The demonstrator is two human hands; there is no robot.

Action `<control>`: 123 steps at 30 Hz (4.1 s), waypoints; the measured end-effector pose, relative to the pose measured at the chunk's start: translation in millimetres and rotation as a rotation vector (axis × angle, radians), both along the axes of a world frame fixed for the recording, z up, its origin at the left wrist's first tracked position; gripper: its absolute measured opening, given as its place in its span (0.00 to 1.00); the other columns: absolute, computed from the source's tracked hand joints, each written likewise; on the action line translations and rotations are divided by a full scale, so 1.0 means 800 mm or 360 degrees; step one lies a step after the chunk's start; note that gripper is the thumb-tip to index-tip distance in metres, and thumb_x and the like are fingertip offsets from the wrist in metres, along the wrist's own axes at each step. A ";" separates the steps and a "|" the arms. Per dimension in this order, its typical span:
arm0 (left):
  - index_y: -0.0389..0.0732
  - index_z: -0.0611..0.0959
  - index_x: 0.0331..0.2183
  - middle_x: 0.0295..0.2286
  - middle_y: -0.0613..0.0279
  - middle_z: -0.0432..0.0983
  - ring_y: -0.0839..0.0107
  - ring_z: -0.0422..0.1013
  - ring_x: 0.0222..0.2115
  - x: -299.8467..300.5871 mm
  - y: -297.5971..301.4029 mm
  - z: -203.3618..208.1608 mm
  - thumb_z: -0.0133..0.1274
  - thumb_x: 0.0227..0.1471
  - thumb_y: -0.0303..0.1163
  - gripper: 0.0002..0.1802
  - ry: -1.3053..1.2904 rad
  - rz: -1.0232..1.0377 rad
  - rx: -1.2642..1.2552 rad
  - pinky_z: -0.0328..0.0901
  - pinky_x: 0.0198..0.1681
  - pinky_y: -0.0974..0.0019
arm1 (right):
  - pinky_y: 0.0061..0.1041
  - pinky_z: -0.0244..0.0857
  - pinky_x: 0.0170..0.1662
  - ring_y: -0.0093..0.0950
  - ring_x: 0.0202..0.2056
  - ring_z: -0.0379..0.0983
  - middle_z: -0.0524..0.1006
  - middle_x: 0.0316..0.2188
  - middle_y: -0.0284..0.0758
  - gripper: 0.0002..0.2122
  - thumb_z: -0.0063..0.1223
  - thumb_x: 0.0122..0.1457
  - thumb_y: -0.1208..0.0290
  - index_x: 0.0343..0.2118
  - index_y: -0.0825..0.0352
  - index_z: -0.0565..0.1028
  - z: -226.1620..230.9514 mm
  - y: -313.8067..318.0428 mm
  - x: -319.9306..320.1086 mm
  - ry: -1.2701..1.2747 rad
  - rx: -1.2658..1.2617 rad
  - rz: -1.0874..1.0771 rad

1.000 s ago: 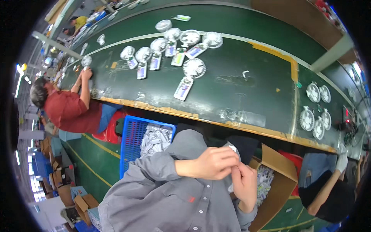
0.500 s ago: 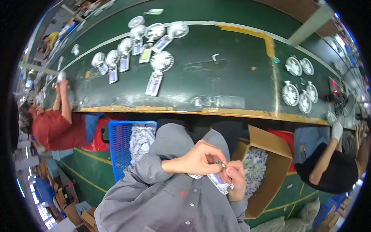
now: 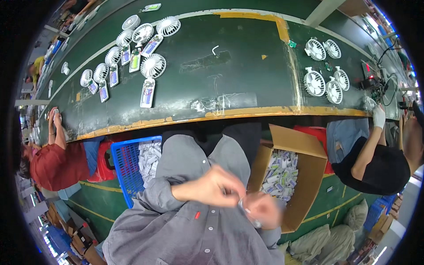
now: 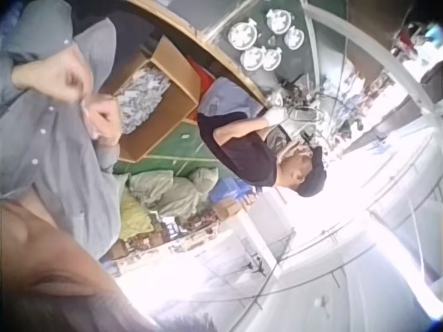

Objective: Assembling portable handheld fans on a production line by attaching labels and components.

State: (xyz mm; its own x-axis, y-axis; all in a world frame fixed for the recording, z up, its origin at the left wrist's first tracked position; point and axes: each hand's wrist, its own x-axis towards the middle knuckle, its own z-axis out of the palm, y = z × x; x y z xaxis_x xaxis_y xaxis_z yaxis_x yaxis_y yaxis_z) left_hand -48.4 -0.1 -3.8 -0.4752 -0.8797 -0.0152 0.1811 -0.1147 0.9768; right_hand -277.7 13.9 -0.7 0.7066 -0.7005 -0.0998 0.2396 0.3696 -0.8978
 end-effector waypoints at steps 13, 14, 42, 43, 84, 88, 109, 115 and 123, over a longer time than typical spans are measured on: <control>0.36 0.78 0.32 0.28 0.53 0.75 0.73 0.68 0.19 0.087 -0.063 -0.004 0.51 0.44 0.20 0.08 0.1376 0.0534 0.0214 0.60 0.18 0.77 | 0.34 0.56 0.59 0.37 0.58 0.62 0.67 0.56 0.47 0.27 0.48 0.61 0.61 0.59 0.71 0.60 -0.162 0.012 -0.125 0.2045 -0.0300 -0.0666; 0.37 0.77 0.33 0.28 0.54 0.73 0.74 0.64 0.18 0.085 -0.067 -0.003 0.50 0.45 0.21 0.08 0.1650 0.0454 0.0296 0.58 0.17 0.78 | 0.36 0.54 0.60 0.37 0.59 0.61 0.66 0.57 0.47 0.29 0.48 0.62 0.61 0.61 0.71 0.57 -0.144 -0.009 -0.076 0.1306 -0.0125 -0.0928; 0.37 0.73 0.49 0.48 0.46 0.69 0.47 0.66 0.48 0.396 -0.412 -0.050 0.56 0.44 0.50 0.35 -0.2450 0.1493 -0.0723 0.63 0.51 0.52 | 0.38 0.59 0.51 0.43 0.48 0.67 0.72 0.46 0.40 0.10 0.53 0.52 0.77 0.39 0.67 0.72 -0.093 -0.355 -0.034 0.2130 -0.1938 -0.1159; 0.39 0.70 0.53 0.52 0.47 0.64 0.48 0.62 0.52 0.401 -0.420 -0.054 0.55 0.44 0.57 0.41 -0.2572 0.1368 -0.0587 0.61 0.53 0.48 | 0.39 0.59 0.52 0.44 0.49 0.66 0.71 0.47 0.41 0.11 0.52 0.53 0.77 0.40 0.67 0.72 -0.093 -0.364 -0.040 0.2198 -0.1886 -0.1171; 0.32 0.72 0.49 0.39 0.57 0.76 0.72 0.72 0.41 0.171 -0.145 0.118 0.66 0.35 0.39 0.38 -0.0189 0.0315 -0.0335 0.65 0.47 0.68 | 0.29 0.65 0.42 0.30 0.35 0.73 0.76 0.30 0.38 0.06 0.54 0.55 0.74 0.31 0.71 0.74 0.020 -0.129 0.172 0.0744 -0.0703 -0.0432; 0.33 0.70 0.50 0.42 0.58 0.75 0.76 0.70 0.42 0.156 -0.100 0.033 0.61 0.44 0.36 0.33 0.0113 0.0474 -0.0029 0.64 0.48 0.70 | 0.29 0.64 0.49 0.31 0.41 0.73 0.76 0.37 0.36 0.06 0.48 0.60 0.75 0.35 0.73 0.73 -0.010 -0.071 0.159 -0.0031 0.0280 -0.0459; 0.36 0.79 0.42 0.36 0.57 0.77 0.64 0.75 0.36 0.077 -0.047 0.004 0.68 0.36 0.29 0.27 -0.0442 0.0131 -0.0540 0.69 0.40 0.64 | 0.15 0.56 0.22 0.14 0.18 0.66 0.72 0.19 0.29 0.08 0.46 0.58 0.75 0.23 0.70 0.71 0.000 -0.061 0.105 0.0265 0.0309 -0.0305; 0.38 0.79 0.40 0.33 0.57 0.76 0.61 0.74 0.33 0.073 -0.040 0.004 0.66 0.40 0.29 0.21 -0.0506 0.0038 -0.0701 0.69 0.35 0.64 | 0.15 0.54 0.21 0.14 0.17 0.64 0.72 0.17 0.28 0.08 0.47 0.58 0.75 0.25 0.70 0.73 -0.002 -0.065 0.092 0.0232 0.0339 -0.0185; 0.41 0.78 0.34 0.28 0.61 0.73 0.62 0.71 0.29 0.071 -0.034 0.013 0.65 0.38 0.28 0.17 -0.1185 0.0032 -0.0994 0.63 0.33 0.64 | 0.17 0.57 0.22 0.17 0.18 0.67 0.72 0.16 0.28 0.04 0.50 0.56 0.77 0.26 0.70 0.73 0.016 -0.067 0.092 0.1006 -0.0646 -0.0077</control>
State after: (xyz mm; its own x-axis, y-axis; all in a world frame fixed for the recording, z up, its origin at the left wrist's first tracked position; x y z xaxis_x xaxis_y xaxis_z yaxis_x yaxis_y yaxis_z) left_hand 8.2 -27.4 6.7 -0.5178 -0.8392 0.1664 -0.5114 0.4595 0.7261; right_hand -204.1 -39.6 12.4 0.5676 -0.7977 -0.2038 -0.3592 -0.0173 -0.9331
